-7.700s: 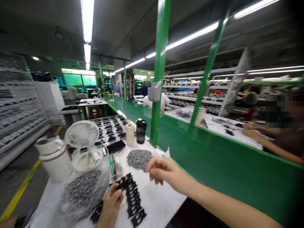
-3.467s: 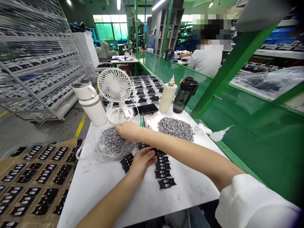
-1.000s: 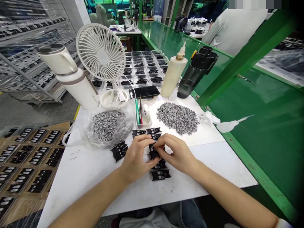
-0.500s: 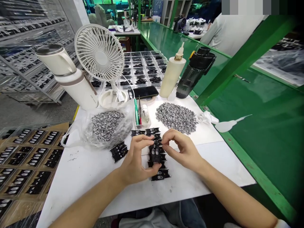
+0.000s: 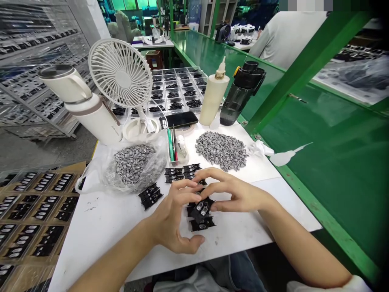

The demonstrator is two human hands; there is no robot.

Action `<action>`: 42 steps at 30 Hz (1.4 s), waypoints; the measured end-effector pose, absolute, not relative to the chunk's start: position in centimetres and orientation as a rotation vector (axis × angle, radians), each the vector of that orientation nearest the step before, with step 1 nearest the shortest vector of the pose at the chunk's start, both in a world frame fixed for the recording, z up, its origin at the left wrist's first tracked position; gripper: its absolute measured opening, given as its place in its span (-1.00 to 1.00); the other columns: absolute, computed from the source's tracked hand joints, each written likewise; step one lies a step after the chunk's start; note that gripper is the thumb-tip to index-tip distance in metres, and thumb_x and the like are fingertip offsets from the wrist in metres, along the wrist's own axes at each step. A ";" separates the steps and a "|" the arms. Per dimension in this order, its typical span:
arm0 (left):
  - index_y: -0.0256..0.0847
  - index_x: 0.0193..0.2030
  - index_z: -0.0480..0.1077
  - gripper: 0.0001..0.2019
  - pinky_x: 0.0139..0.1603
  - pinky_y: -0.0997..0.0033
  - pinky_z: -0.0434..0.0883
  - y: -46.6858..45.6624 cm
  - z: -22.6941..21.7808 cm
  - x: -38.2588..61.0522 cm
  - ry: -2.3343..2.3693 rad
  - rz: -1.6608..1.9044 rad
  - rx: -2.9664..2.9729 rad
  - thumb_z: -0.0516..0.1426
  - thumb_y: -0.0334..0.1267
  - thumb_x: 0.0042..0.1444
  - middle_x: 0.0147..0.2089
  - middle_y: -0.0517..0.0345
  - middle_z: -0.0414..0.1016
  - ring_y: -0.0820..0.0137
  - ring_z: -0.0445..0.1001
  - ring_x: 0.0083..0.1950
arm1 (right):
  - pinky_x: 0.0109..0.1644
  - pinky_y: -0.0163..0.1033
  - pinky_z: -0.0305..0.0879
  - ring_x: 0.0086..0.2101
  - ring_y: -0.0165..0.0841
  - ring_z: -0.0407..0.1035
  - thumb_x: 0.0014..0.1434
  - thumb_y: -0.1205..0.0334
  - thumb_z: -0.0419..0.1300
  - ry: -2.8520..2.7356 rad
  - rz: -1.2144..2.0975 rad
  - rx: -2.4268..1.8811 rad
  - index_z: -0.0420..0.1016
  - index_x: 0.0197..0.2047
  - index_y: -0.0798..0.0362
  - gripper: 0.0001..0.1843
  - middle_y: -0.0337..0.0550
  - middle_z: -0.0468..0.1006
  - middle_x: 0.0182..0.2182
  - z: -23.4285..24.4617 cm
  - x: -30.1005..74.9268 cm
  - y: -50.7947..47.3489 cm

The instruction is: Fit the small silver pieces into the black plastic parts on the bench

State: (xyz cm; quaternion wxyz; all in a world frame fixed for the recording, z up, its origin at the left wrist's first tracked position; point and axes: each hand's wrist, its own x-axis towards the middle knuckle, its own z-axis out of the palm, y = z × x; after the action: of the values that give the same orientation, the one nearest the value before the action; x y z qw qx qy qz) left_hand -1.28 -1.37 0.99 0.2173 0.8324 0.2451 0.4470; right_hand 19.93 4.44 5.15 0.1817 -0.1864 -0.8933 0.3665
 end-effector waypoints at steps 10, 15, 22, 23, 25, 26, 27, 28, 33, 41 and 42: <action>-0.21 -0.21 0.34 -0.76 -0.25 0.44 0.41 -0.8 1.1 -1.5 0.806 1.355 2.676 0.16 -0.41 -0.09 -0.35 0.14 0.42 0.44 0.43 -0.27 | -0.03 -0.20 0.26 -0.15 -0.34 0.33 0.06 0.25 0.20 -2.478 1.086 -0.556 0.46 -0.14 0.06 -0.75 -0.07 0.48 -0.19 5.1 20.3 4.6; -0.19 -0.25 0.37 -0.79 -0.29 0.43 0.39 -0.7 1.1 -1.5 0.773 1.331 2.657 0.17 -0.40 -0.09 -0.38 0.15 0.43 0.44 0.43 -0.32 | -0.17 -0.28 0.28 -0.29 -0.40 0.36 0.07 0.23 0.19 -2.488 1.165 -0.616 0.46 -0.13 0.10 -0.73 -0.12 0.51 -0.31 4.9 20.1 4.6; -0.20 -0.34 0.39 -0.90 -0.31 0.45 0.36 -0.9 1.5 -1.1 0.981 1.148 1.800 0.14 -0.41 -0.05 -0.39 0.15 0.42 0.46 0.39 -0.36 | -0.28 -0.31 0.29 -0.37 -0.45 0.36 0.06 0.23 0.20 -2.101 1.508 -0.863 0.30 -0.17 0.08 -0.75 -0.22 0.45 -0.39 4.2 19.2 3.7; -0.21 -0.35 0.38 -0.93 -0.32 0.45 0.36 -0.9 1.6 -1.0 1.008 1.070 1.546 0.14 -0.37 -0.04 -0.42 0.16 0.41 0.46 0.39 -0.37 | -0.30 -0.32 0.29 -0.40 -0.46 0.37 0.07 0.22 0.19 -1.984 1.592 -0.875 0.27 -0.22 0.08 -0.78 -0.26 0.43 -0.44 4.0 18.9 3.6; -0.24 -0.36 0.36 -0.90 -0.37 0.47 0.36 -0.8 1.6 -0.7 1.001 0.942 1.088 0.17 -0.28 -0.03 -0.47 0.19 0.38 0.49 0.38 -0.42 | -0.39 -0.36 0.29 -0.50 -0.51 0.36 0.08 0.18 0.18 -1.753 1.765 -0.891 0.23 -0.31 0.08 -0.79 -0.33 0.39 -0.54 3.4 18.4 3.4; -0.25 -0.36 0.36 -0.87 -0.38 0.48 0.36 -0.7 1.7 -0.6 0.974 0.908 0.920 0.18 -0.26 -0.04 -0.49 0.20 0.37 0.50 0.37 -0.45 | -0.43 -0.38 0.28 -0.54 -0.52 0.35 0.08 0.16 0.19 -1.656 1.828 -0.906 0.22 -0.34 0.08 -0.78 -0.35 0.38 -0.57 3.2 18.2 3.4; -0.26 -0.37 0.35 -0.86 -0.39 0.50 0.36 -0.7 1.7 -0.5 0.950 0.888 0.794 0.19 -0.26 -0.06 -0.51 0.22 0.37 0.52 0.37 -0.46 | -0.47 -0.41 0.27 -0.57 -0.54 0.34 0.08 0.14 0.19 -1.583 1.867 -0.926 0.22 -0.37 0.09 -0.76 -0.36 0.37 -0.59 3.0 17.9 3.4; -0.28 -0.37 0.35 -0.85 -0.39 0.51 0.36 -0.6 1.7 -0.4 0.933 0.881 0.701 0.20 -0.27 -0.07 -0.51 0.22 0.37 0.53 0.37 -0.46 | -0.50 -0.43 0.26 -0.60 -0.55 0.34 0.07 0.13 0.20 -1.536 1.881 -0.949 0.22 -0.39 0.09 -0.75 -0.37 0.38 -0.62 2.8 17.7 3.4; -0.30 -0.42 0.33 -0.86 -0.40 0.57 0.35 -0.7 1.3 -0.2 0.849 0.880 0.473 0.21 -0.32 -0.10 -0.50 0.22 0.38 0.58 0.35 -0.49 | -0.55 -0.45 0.25 -0.60 -0.52 0.38 0.01 0.14 0.25 -1.489 1.838 -1.027 0.25 -0.41 0.11 -0.73 -0.35 0.42 -0.66 2.3 17.1 3.6; -0.23 -0.49 0.24 -0.85 -0.39 0.58 0.33 -0.9 0.9 -0.1 0.816 0.934 0.406 0.18 -0.35 -0.09 -0.54 0.26 0.35 0.58 0.34 -0.49 | -0.51 -0.43 0.31 -0.58 -0.53 0.39 0.03 0.11 0.23 -1.439 1.823 -1.043 0.27 -0.37 0.10 -0.74 -0.37 0.40 -0.60 2.2 16.7 3.2; -0.24 -0.49 0.24 -0.86 -0.38 0.58 0.33 -0.9 0.9 -0.1 0.811 0.941 0.420 0.18 -0.35 -0.08 -0.54 0.26 0.34 0.58 0.33 -0.49 | -0.50 -0.43 0.32 -0.57 -0.53 0.39 0.03 0.11 0.23 -1.434 1.829 -1.041 0.28 -0.35 0.10 -0.74 -0.37 0.39 -0.59 2.2 16.7 3.1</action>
State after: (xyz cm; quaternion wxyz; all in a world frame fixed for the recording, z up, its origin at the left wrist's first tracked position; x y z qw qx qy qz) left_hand -0.09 -0.89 0.92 0.7927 0.1953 0.3771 0.4374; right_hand 16.70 3.15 2.16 0.2932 -0.3907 -0.5383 0.6868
